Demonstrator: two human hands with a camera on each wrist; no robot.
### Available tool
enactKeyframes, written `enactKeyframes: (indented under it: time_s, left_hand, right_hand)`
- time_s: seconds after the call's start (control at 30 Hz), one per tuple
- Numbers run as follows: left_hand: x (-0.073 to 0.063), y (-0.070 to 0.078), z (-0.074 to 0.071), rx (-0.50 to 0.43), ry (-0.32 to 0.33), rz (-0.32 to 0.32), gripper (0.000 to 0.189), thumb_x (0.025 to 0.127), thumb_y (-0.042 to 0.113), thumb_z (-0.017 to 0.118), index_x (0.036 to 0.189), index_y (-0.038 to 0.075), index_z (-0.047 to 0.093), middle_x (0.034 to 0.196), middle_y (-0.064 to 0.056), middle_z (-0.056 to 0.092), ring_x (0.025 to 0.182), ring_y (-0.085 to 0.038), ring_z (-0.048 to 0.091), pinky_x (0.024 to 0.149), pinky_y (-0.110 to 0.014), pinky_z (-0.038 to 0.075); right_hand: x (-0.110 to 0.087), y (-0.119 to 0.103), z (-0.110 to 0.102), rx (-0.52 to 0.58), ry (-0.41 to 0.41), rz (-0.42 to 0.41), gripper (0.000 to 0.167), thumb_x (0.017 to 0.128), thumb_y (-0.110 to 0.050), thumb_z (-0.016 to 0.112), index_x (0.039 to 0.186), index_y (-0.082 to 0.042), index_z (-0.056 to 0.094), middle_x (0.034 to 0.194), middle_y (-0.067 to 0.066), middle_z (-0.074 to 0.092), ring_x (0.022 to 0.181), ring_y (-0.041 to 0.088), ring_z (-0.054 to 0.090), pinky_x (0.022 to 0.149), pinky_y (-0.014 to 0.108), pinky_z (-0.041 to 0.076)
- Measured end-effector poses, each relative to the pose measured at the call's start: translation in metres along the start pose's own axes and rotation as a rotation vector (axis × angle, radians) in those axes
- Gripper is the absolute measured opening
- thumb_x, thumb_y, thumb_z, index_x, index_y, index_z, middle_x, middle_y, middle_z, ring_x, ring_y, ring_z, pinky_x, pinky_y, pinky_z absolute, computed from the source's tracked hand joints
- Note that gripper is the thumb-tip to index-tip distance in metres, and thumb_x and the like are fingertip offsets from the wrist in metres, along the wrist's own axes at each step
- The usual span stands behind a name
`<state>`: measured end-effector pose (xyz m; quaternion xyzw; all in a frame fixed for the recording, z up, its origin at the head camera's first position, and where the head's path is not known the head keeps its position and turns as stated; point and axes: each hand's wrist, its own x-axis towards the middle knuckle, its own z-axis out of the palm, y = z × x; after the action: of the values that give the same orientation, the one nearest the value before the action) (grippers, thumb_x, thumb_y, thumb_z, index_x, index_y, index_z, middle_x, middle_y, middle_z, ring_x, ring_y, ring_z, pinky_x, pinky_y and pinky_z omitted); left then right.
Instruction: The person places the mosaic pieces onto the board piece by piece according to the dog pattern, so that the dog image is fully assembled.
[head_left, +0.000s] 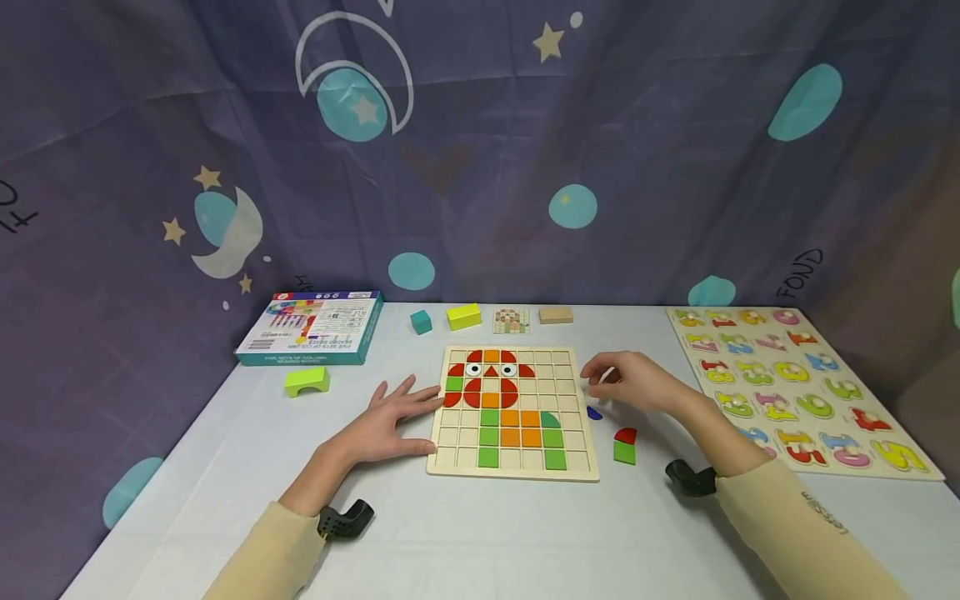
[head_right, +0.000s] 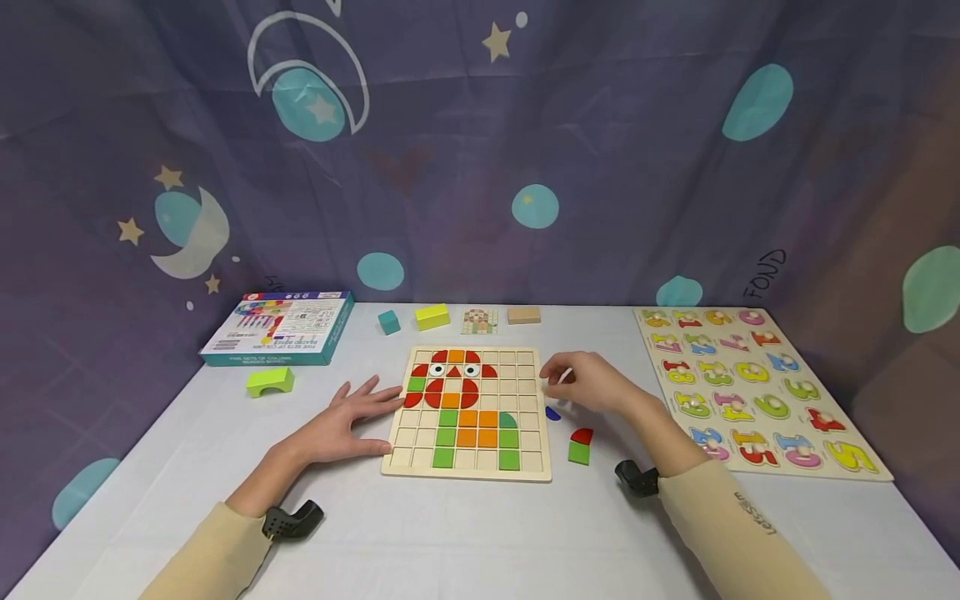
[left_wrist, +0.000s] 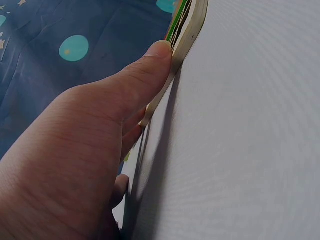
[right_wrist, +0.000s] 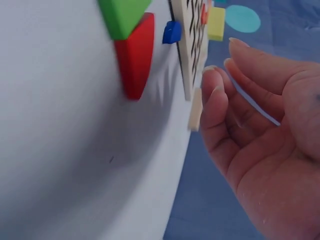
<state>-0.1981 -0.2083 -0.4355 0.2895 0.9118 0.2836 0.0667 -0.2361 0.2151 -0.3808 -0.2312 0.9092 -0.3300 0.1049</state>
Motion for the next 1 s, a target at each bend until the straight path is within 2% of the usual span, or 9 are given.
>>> enactKeyframes:
  time_s: [0.23,0.47,0.6,0.8,1.0]
  left_hand:
    - [0.0,0.0,0.0,-0.003,0.001,-0.002,0.078,0.083,0.056,0.077,0.147,0.018,0.055,0.158,0.003,0.04,0.153,-0.036,0.009,0.116,-0.063,-0.006]
    - [-0.001,0.0,0.0,-0.001,0.004,0.011,0.077,0.084,0.053,0.078,0.147,0.016,0.055,0.158,0.002,0.04,0.152,-0.038,0.01,0.116,-0.065,-0.005]
    - [0.0,0.0,0.0,0.005,0.001,0.008,0.078,0.084,0.054,0.078,0.148,0.017,0.055,0.158,0.002,0.04,0.152,-0.038,0.01,0.116,-0.064,-0.005]
    - [0.001,-0.002,0.001,0.008,-0.004,0.011,0.077,0.084,0.054,0.078,0.147,0.017,0.055,0.158,0.002,0.04,0.152,-0.037,0.01,0.116,-0.065,-0.005]
    - [0.001,-0.001,0.001,0.014,0.0,0.014,0.076,0.084,0.054,0.077,0.147,0.017,0.055,0.158,0.002,0.04,0.152,-0.038,0.01,0.115,-0.065,-0.005]
  right_hand:
    - [-0.022,0.004,-0.004,-0.009,-0.03,0.008,0.017,0.09,-0.007,0.075,0.107,-0.005,0.07,0.092,0.0,0.064,0.078,0.019,0.059,0.066,0.028,0.053]
    - [-0.041,0.008,-0.004,-0.023,-0.06,-0.033,0.018,0.089,-0.008,0.077,0.106,-0.007,0.071,0.096,-0.002,0.065,0.081,0.017,0.059,0.068,0.027,0.052]
    - [-0.05,0.011,-0.002,-0.029,-0.064,-0.038,0.018,0.088,-0.008,0.077,0.105,-0.009,0.071,0.098,-0.002,0.065,0.084,0.016,0.058,0.07,0.027,0.052]
    - [-0.062,0.013,0.001,-0.026,-0.064,-0.052,0.017,0.086,-0.009,0.08,0.1,-0.012,0.07,0.093,-0.004,0.063,0.081,0.014,0.056,0.068,0.026,0.051]
    - [-0.071,0.011,0.007,0.002,-0.103,-0.088,0.018,0.087,-0.01,0.079,0.101,-0.012,0.069,0.093,-0.004,0.063,0.079,0.011,0.056,0.068,0.025,0.051]
